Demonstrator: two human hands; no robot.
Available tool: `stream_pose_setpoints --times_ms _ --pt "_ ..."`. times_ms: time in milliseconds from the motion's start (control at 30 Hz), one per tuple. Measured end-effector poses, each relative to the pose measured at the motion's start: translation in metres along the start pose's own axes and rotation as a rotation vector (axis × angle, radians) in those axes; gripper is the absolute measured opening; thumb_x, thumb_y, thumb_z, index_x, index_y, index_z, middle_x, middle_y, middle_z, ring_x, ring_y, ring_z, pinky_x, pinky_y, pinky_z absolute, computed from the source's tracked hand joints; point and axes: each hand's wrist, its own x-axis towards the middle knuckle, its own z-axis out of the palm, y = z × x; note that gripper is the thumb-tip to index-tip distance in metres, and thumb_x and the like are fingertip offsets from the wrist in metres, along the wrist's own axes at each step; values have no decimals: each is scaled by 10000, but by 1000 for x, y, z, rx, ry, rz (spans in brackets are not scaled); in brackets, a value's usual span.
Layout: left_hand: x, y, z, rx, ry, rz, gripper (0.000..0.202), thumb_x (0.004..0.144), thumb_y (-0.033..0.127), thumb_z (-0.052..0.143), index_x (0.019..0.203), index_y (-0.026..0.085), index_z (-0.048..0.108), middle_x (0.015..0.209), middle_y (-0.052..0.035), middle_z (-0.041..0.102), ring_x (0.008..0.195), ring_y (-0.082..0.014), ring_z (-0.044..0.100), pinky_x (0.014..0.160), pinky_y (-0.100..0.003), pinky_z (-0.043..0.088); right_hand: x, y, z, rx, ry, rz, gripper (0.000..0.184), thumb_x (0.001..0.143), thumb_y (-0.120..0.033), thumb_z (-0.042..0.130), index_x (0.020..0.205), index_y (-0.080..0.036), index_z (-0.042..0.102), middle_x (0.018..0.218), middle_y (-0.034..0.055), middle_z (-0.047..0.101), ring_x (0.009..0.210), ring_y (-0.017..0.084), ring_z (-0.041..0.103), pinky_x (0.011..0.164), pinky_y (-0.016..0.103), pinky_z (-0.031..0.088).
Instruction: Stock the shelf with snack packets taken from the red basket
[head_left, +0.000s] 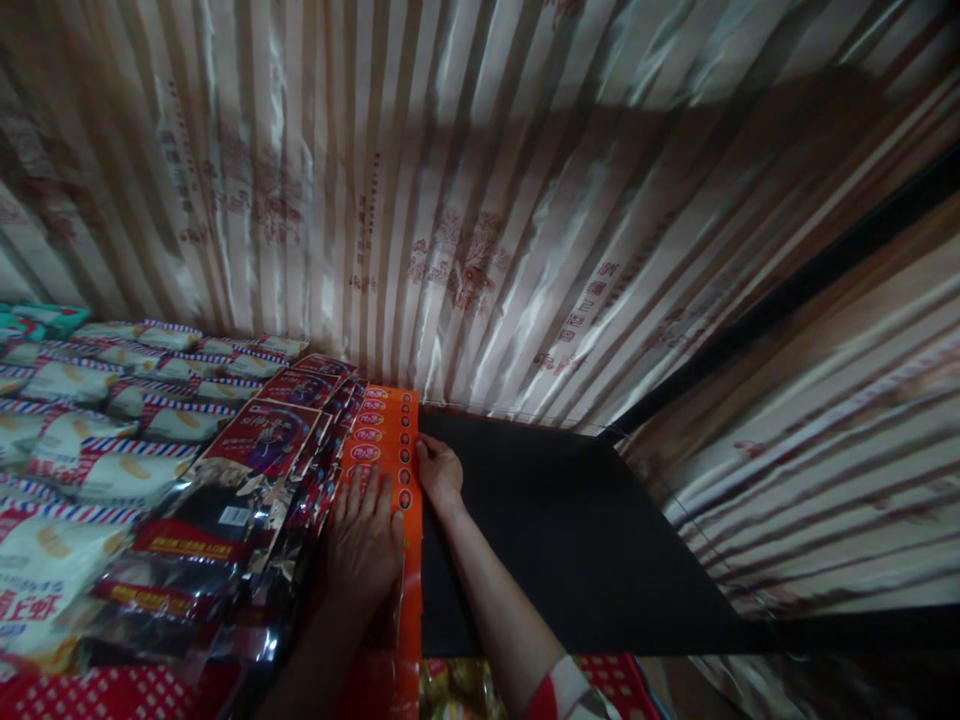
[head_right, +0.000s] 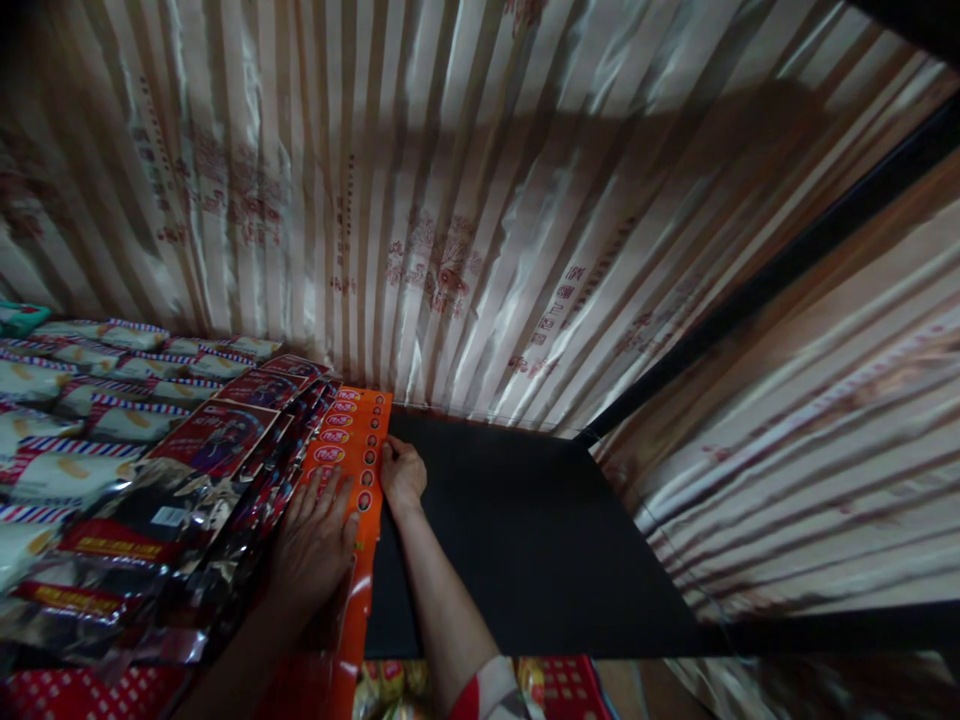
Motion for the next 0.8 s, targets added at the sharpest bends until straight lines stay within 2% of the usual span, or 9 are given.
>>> stream_pose_setpoints --times_ms 400,533,667,800 --pt "0 0 0 -13 5 7 463 845 276 401 1271 134 516 1355 -115 479 1302 -311 361 1054 -490 320 -5 1 2 -31 42 -61 341 855 -302 417 1102 -256 648 1070 45 664 945 179 628 826 278 463" --pt "1 1 -3 -23 2 -3 467 845 276 400 1273 124 511 1344 -118 492 1301 -302 365 1063 -486 308 -5 7 6 117 111 -111 353 841 -294 431 1108 -194 640 1077 74 657 960 181 617 857 290 464" --pt "1 1 -5 -16 -8 0 471 849 271 393 1278 110 502 1360 -123 471 1306 -304 355 1066 -488 304 -11 20 7 340 178 -229 332 836 -273 416 1043 -178 658 1031 72 662 940 157 612 874 284 466" --pt "1 0 -5 -17 -13 9 461 855 272 390 1267 106 513 1370 -129 455 1304 -312 357 1063 -494 306 -24 27 2 321 177 -258 318 823 -214 405 991 -189 675 999 65 659 928 154 607 870 288 469"
